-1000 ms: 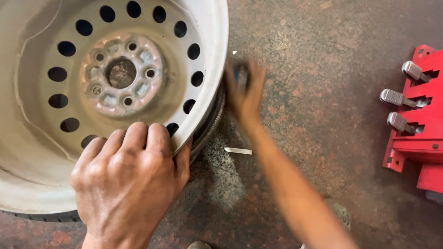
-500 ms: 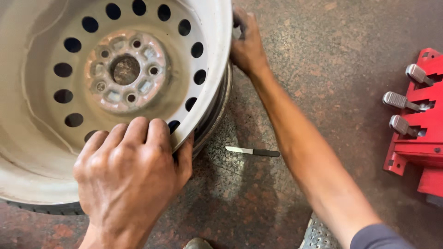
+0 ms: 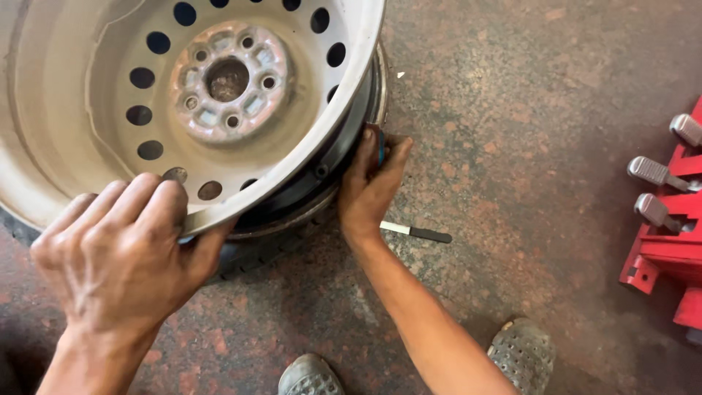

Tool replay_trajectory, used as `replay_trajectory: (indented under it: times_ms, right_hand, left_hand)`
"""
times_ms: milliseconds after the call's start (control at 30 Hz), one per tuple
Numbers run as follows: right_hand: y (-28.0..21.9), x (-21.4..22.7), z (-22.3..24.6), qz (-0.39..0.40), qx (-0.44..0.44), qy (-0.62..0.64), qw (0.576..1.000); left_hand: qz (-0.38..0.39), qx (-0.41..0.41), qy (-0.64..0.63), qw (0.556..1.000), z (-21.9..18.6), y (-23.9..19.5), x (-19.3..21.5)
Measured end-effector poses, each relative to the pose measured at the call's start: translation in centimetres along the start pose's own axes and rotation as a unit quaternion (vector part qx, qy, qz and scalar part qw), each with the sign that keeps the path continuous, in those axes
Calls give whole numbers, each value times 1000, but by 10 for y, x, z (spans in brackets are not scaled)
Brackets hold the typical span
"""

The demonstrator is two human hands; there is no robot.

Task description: The person scrubs the inner rim of a white vehicle wheel using a small abrasive pad. They hold the wheel steady with one hand while vigorously rubbing the metal surface with the other hand, focusing on the area between the tire bead and the rim holes.

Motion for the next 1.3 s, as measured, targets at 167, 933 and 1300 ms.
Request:
replay_trajectory:
  times_ms: [167,933,1300]
  right_hand:
    - [68,-12,-10,59,-33,-117,991]
    - [-12,150,-79,454,104,-402,788]
    - [52,127,-53,360,-99,-143,917]
  left_hand:
    - [-51,34,-38,997,-48,30,17]
    - [39,-45,-162,985,-54,72,32]
    - [40,-46,-351,934,-66,102,43]
Point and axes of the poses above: each hand's wrist, its own y-axis towards the middle knuckle, its own x-axis out of the back of the hand, z = x × y, the point moved 2 cm from there along y, towards the middle knuckle, and after that the axes turned 15 degrees about y, right-handed, at the moved point
